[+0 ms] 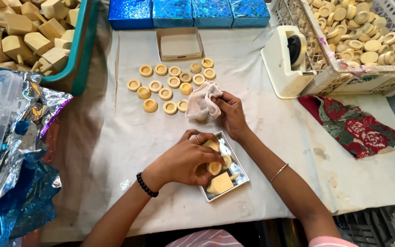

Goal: The person polishes small wooden components by hand using a piece of white cloth. The person handles multiple circular and house-shaped wooden blocks, wiping their surfaces before arranging them on the work surface and placing some into a small cardboard box.

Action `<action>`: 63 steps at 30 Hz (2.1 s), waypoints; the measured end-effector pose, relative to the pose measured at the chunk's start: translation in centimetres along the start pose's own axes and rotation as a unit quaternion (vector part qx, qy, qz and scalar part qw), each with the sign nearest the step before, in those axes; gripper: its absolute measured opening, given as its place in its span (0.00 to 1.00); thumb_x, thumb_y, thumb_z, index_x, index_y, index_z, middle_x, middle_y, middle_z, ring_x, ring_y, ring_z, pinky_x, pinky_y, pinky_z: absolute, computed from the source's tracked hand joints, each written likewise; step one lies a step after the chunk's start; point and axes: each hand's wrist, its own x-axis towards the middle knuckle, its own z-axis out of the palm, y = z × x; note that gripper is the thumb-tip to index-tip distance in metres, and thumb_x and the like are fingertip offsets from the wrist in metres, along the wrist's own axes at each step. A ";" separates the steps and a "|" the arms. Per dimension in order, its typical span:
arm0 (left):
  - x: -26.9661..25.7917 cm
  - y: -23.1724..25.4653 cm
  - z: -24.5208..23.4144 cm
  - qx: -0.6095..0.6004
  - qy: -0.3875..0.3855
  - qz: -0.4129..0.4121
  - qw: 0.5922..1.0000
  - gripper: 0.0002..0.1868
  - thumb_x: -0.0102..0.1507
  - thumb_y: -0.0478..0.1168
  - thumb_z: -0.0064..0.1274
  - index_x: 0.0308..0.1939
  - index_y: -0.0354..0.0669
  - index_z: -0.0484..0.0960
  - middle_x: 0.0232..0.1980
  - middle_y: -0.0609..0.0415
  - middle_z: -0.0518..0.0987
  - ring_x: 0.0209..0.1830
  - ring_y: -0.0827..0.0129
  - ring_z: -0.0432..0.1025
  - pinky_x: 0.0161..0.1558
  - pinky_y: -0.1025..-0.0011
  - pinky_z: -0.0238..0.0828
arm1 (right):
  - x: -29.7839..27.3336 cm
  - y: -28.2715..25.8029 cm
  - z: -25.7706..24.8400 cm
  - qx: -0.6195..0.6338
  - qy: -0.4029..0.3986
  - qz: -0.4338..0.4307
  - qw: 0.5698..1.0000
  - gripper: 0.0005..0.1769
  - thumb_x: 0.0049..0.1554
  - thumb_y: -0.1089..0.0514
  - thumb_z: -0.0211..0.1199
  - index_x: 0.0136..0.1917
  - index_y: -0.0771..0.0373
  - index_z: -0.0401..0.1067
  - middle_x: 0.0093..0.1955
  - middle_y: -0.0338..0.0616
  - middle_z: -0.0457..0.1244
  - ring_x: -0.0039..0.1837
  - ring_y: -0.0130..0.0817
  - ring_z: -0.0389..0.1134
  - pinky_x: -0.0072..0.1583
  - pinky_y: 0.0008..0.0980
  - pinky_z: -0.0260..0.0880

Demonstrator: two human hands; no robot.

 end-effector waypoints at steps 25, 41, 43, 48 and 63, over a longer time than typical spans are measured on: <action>-0.1 0.8 1.2 0.072 0.021 -0.040 0.996 0.22 0.52 0.46 0.66 0.51 0.64 0.86 0.74 0.59 0.62 0.78 0.48 0.45 0.68 0.45 0.37 | -0.4 -0.2 0.5 -0.012 -0.020 0.012 1.000 0.11 0.64 0.62 0.64 0.58 0.69 0.74 0.51 0.40 0.70 0.50 0.22 0.70 0.54 0.24 0.72; -0.1 1.1 1.3 0.056 0.004 -0.111 0.992 0.21 0.51 0.49 0.68 0.49 0.60 0.87 0.76 0.58 0.57 0.78 0.45 0.41 0.67 0.42 0.35 | -0.5 -0.4 0.8 -0.036 -0.033 0.009 0.999 0.09 0.62 0.63 0.64 0.56 0.69 0.75 0.50 0.40 0.70 0.51 0.24 0.70 0.54 0.25 0.72; -0.1 1.1 1.3 0.055 -0.001 -0.115 0.992 0.21 0.51 0.49 0.68 0.49 0.60 0.87 0.76 0.58 0.57 0.78 0.45 0.41 0.67 0.41 0.35 | -0.5 -0.4 0.8 -0.038 -0.032 0.008 0.999 0.09 0.62 0.63 0.64 0.55 0.69 0.75 0.50 0.40 0.70 0.51 0.24 0.70 0.54 0.25 0.72; 0.1 1.4 1.1 0.057 0.000 -0.107 0.993 0.22 0.50 0.47 0.69 0.48 0.60 0.87 0.75 0.59 0.58 0.78 0.47 0.41 0.68 0.41 0.35 | -0.7 -0.8 1.2 -0.053 -0.035 0.005 0.998 0.09 0.62 0.63 0.64 0.55 0.69 0.75 0.50 0.41 0.70 0.51 0.23 0.70 0.54 0.25 0.72; -0.2 1.3 1.6 0.119 0.017 -0.110 0.987 0.23 0.49 0.50 0.69 0.47 0.55 0.87 0.74 0.57 0.59 0.76 0.49 0.43 0.66 0.38 0.38 | -0.5 -0.3 0.7 -0.060 -0.033 0.006 0.998 0.10 0.62 0.63 0.64 0.56 0.69 0.75 0.50 0.41 0.70 0.51 0.23 0.70 0.54 0.25 0.71</action>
